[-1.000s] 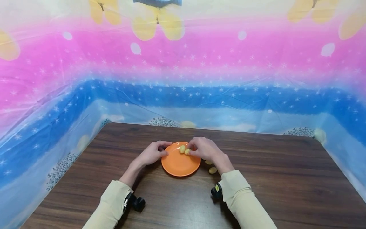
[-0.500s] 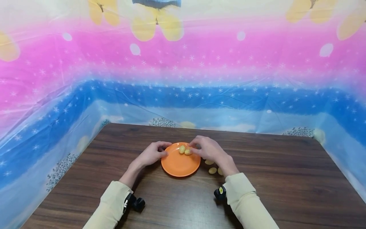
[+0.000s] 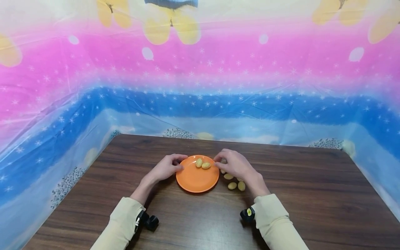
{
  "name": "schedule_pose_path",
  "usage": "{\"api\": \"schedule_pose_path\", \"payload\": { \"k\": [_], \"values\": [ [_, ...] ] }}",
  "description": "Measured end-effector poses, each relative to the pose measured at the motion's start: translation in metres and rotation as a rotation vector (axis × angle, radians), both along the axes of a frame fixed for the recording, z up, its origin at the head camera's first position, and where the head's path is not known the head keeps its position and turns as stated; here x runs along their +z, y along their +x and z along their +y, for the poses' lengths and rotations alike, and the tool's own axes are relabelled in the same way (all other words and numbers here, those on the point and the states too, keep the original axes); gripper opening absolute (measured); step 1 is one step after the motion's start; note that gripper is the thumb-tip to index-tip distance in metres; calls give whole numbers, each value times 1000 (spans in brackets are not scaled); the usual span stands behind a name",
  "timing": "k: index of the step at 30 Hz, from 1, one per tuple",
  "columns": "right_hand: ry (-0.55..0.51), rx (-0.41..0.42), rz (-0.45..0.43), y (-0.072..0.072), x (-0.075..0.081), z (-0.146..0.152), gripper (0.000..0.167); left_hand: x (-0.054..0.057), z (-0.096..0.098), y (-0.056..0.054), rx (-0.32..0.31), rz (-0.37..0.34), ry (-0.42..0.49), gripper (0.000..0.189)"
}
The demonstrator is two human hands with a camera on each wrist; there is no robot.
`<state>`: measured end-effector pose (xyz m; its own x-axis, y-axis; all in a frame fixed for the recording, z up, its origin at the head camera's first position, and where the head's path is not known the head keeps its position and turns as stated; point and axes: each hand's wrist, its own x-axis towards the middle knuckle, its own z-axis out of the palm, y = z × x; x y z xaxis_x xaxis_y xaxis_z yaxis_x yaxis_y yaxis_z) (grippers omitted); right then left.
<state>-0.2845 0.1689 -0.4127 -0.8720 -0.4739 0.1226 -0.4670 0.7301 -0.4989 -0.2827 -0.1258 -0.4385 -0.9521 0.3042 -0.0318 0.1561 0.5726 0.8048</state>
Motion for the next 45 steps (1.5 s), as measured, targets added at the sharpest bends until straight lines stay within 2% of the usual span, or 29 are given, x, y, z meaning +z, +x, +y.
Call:
{"api": "schedule_pose_path", "payload": {
  "k": [9, 16, 27, 45],
  "values": [
    [2, -17, 25, 5, 0, 12, 20, 2, -1, 0, 1, -1, 2, 42],
    [10, -63, 46, 8, 1, 22, 21, 1, -1, 2, 9, -10, -1, 41],
    [-15, -69, 67, 14, -8, 43, 20, -2, 0, 0, 1, -11, -3, 41],
    [-70, -127, 19, 12, -20, 58, 20, -1, -1, 0, 11, -7, -9, 41]
  ]
}}
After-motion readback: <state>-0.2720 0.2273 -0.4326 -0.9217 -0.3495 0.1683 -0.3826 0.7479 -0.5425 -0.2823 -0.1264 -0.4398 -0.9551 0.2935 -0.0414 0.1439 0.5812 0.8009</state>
